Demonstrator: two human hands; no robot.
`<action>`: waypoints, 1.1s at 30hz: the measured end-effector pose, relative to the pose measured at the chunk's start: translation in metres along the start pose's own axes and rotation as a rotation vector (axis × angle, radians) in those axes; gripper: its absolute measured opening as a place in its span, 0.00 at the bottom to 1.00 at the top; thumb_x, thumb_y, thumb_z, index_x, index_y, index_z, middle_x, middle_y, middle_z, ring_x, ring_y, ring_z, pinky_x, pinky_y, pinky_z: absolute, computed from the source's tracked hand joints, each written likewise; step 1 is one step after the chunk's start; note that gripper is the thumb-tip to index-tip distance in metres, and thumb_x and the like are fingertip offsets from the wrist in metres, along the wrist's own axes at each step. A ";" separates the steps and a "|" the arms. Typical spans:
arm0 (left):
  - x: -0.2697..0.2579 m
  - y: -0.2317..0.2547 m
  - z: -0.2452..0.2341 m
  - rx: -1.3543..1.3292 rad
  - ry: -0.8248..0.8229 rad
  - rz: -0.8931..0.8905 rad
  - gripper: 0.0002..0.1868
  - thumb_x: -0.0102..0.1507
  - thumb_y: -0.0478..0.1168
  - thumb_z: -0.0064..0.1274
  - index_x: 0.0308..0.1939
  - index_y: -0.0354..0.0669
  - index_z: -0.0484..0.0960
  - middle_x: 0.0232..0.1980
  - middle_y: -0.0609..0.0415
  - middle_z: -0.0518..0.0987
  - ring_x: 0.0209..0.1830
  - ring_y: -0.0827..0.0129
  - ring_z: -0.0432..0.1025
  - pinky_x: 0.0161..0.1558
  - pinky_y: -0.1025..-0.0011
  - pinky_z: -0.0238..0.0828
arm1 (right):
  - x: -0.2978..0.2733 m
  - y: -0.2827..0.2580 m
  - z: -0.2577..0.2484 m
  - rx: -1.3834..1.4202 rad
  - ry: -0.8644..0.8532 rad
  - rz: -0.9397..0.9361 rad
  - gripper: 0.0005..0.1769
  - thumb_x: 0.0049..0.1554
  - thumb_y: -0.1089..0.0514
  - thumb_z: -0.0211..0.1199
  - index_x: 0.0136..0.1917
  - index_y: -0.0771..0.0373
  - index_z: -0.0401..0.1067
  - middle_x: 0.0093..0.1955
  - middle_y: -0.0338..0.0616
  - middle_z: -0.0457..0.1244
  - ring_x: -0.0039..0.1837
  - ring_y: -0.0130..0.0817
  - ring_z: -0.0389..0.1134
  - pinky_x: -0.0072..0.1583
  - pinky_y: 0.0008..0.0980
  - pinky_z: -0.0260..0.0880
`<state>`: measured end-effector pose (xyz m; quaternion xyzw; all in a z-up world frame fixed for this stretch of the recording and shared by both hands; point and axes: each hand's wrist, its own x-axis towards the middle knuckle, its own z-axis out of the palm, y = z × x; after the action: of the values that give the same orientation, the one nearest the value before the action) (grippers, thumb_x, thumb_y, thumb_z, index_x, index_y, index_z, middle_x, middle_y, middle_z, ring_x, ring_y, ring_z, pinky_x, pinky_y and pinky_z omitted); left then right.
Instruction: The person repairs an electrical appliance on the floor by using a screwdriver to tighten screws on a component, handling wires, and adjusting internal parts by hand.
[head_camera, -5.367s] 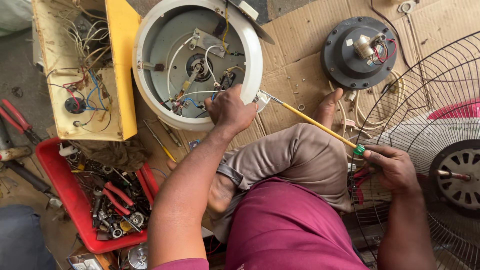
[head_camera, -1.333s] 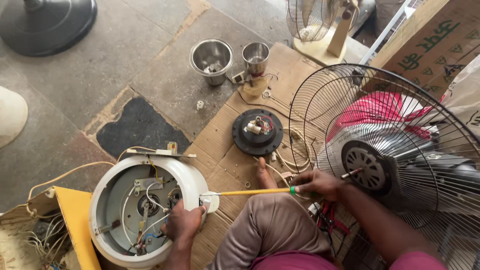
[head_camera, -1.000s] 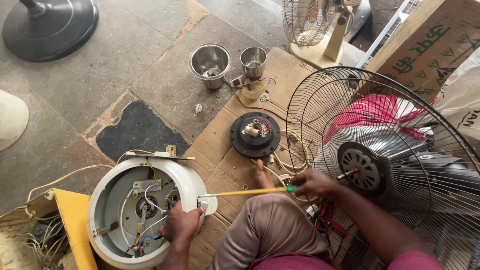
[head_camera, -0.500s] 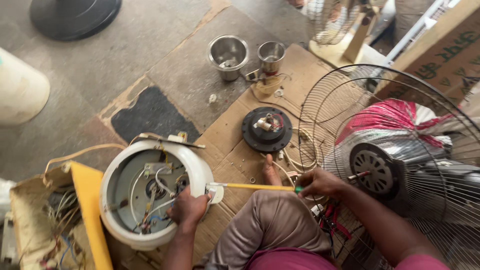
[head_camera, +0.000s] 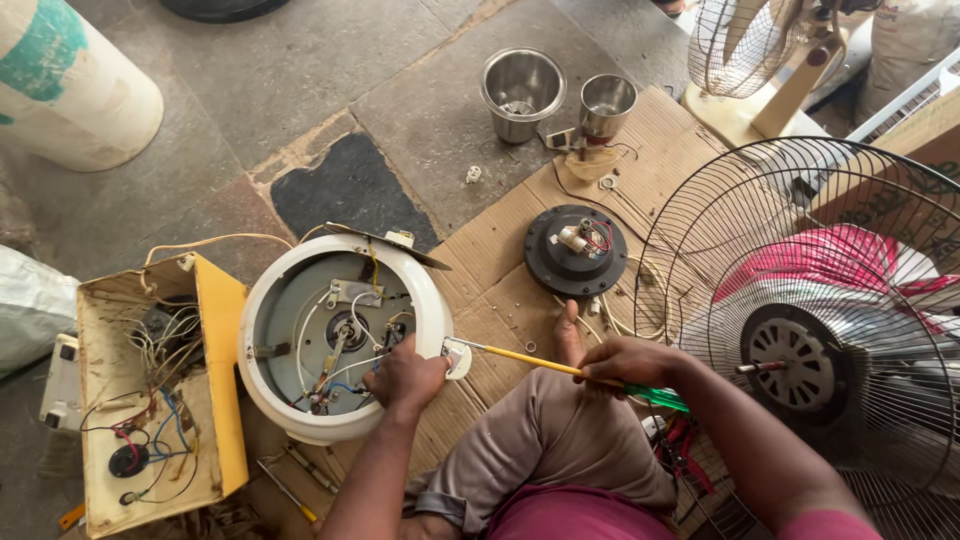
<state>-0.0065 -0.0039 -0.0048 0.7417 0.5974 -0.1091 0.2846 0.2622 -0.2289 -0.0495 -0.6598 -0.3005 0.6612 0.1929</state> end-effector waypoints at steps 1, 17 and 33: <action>0.000 0.000 0.000 -0.003 -0.001 -0.008 0.27 0.51 0.58 0.67 0.54 0.65 0.84 0.53 0.54 0.85 0.60 0.58 0.75 0.67 0.52 0.52 | 0.005 -0.004 0.001 -0.003 0.000 -0.002 0.21 0.60 0.48 0.60 0.58 0.63 0.80 0.42 0.45 0.72 0.38 0.29 0.69 0.43 0.33 0.72; 0.003 -0.001 0.002 0.024 0.006 -0.011 0.30 0.50 0.60 0.67 0.54 0.61 0.83 0.56 0.48 0.83 0.61 0.54 0.74 0.67 0.50 0.52 | 0.057 -0.011 -0.001 -0.375 0.375 -0.208 0.16 0.54 0.58 0.69 0.56 0.56 0.81 0.48 0.44 0.75 0.46 0.30 0.75 0.51 0.32 0.75; 0.004 -0.001 0.004 0.003 0.024 -0.011 0.27 0.51 0.59 0.62 0.52 0.60 0.83 0.55 0.49 0.84 0.59 0.55 0.76 0.67 0.53 0.53 | 0.078 -0.030 0.008 -0.406 0.385 -0.419 0.15 0.53 0.56 0.72 0.54 0.59 0.80 0.43 0.41 0.74 0.44 0.30 0.75 0.48 0.34 0.74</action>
<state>-0.0060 -0.0023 -0.0106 0.7400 0.6048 -0.1026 0.2758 0.2456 -0.1568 -0.0898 -0.7213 -0.5130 0.3972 0.2424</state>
